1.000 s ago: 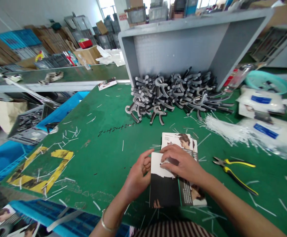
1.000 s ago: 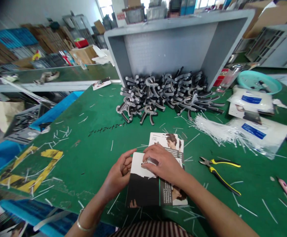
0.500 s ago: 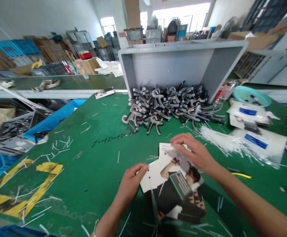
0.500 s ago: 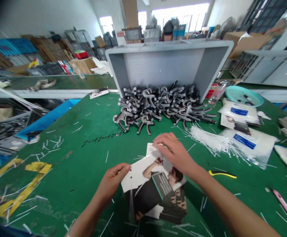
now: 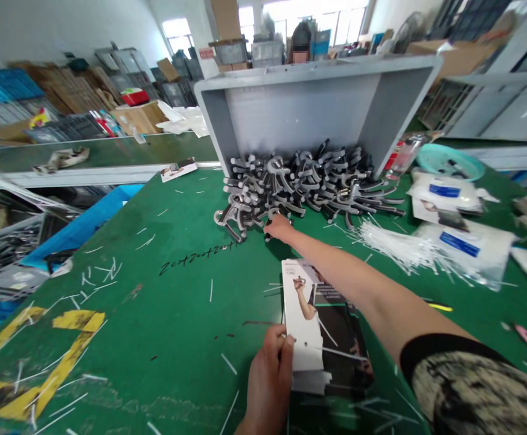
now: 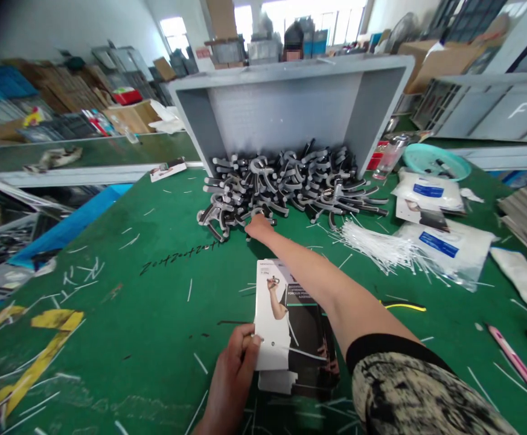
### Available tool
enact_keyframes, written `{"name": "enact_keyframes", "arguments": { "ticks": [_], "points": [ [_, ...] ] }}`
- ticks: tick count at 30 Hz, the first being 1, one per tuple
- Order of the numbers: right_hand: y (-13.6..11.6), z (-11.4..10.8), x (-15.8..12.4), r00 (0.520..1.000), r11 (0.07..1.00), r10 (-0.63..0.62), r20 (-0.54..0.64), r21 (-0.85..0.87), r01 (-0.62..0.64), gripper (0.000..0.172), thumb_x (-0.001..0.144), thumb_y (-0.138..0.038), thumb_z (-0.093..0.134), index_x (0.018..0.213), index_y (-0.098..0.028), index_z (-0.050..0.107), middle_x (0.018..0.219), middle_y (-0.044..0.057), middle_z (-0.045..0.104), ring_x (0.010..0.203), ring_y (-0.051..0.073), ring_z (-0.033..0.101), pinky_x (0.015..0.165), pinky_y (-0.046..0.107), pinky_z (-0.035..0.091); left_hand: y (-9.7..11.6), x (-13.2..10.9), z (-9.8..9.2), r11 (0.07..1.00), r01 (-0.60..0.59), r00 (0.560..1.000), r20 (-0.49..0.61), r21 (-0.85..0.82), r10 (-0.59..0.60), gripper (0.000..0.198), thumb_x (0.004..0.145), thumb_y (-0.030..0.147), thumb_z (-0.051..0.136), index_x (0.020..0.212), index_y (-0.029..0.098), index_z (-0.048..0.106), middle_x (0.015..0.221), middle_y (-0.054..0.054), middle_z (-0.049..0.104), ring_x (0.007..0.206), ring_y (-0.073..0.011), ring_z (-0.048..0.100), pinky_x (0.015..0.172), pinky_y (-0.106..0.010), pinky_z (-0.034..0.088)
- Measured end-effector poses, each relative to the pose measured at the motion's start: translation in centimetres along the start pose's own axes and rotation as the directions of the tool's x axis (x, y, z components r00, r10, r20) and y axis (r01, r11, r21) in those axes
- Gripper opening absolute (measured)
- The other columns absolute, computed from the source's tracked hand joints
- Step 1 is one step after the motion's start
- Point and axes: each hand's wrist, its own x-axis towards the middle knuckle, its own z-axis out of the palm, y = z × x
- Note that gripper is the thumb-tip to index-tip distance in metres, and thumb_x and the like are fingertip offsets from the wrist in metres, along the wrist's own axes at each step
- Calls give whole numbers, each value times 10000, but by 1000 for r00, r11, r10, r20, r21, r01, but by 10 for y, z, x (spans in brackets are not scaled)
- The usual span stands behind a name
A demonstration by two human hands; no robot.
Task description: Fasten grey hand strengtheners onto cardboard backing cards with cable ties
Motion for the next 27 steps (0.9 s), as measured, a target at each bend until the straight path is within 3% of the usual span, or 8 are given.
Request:
{"name": "enact_keyframes", "arguments": {
  "ticks": [4,8,12,16,20,23,25,27],
  "points": [
    [13,-67,-34,994,978,-51,96,207,30,269,810,-374,694,730,-162,548,556,-8,511,453,88,423,433,237,388,-2,11,-36,995,-4,998,-55,96,9,349,944,441,455,1170,207,579,733,-34,687,649,-205,632,644,-282,438],
    [50,-110,-127,977,905,-156,143,417,84,284,856,-467,612,855,-183,616,680,4,560,436,52,297,367,188,305,7,30,-64,987,-160,983,-93,-18,158,385,950,424,474,1259,199,524,917,-52,709,730,-178,646,753,-305,490],
    [94,-80,-229,966,547,-113,235,826,-137,373,817,-434,695,1131,-239,640,852,36,630,480,59,366,434,191,434,30,57,-49,908,-388,920,-8,-161,392,665,851,340,667,1440,222,379,1413,-136,516,1161,-218,585,1002,-368,444],
    [117,-36,-269,965,362,-125,232,916,-173,341,839,-382,691,1125,-202,645,767,1,564,478,42,334,442,150,409,34,78,-24,872,-414,883,118,-262,455,490,870,280,634,1340,201,518,1187,-99,657,989,-194,640,903,-345,492],
    [128,-38,-264,953,638,-123,278,757,-138,320,925,-471,546,1060,-191,619,756,10,603,439,59,392,405,188,387,17,79,-18,834,-551,829,118,2,547,273,886,279,621,1150,227,665,1121,-67,685,1044,-217,580,974,-391,426],
    [133,-56,-264,995,966,-75,58,251,58,293,944,-467,502,992,-201,615,692,16,614,478,130,489,459,259,427,7,71,-22,785,-599,799,187,159,572,248,876,300,652,1116,243,676,1113,-60,670,1090,-237,539,1007,-427,381],
    [132,-60,-270,964,974,-220,-148,-96,207,189,926,-373,560,995,-212,631,785,46,644,682,195,590,650,335,496,7,67,-25,763,-611,790,219,210,572,251,888,320,643,1128,251,666,1128,-60,646,1104,-239,528,1008,-425,371],
    [127,-53,-276,908,899,-400,-124,-245,363,160,914,-285,593,1061,-239,634,951,66,660,906,242,597,840,405,478,14,68,-25,750,-622,783,200,225,590,248,937,310,569,1167,256,643,1151,-60,631,1115,-229,523,1012,-414,364]
  ]
}}
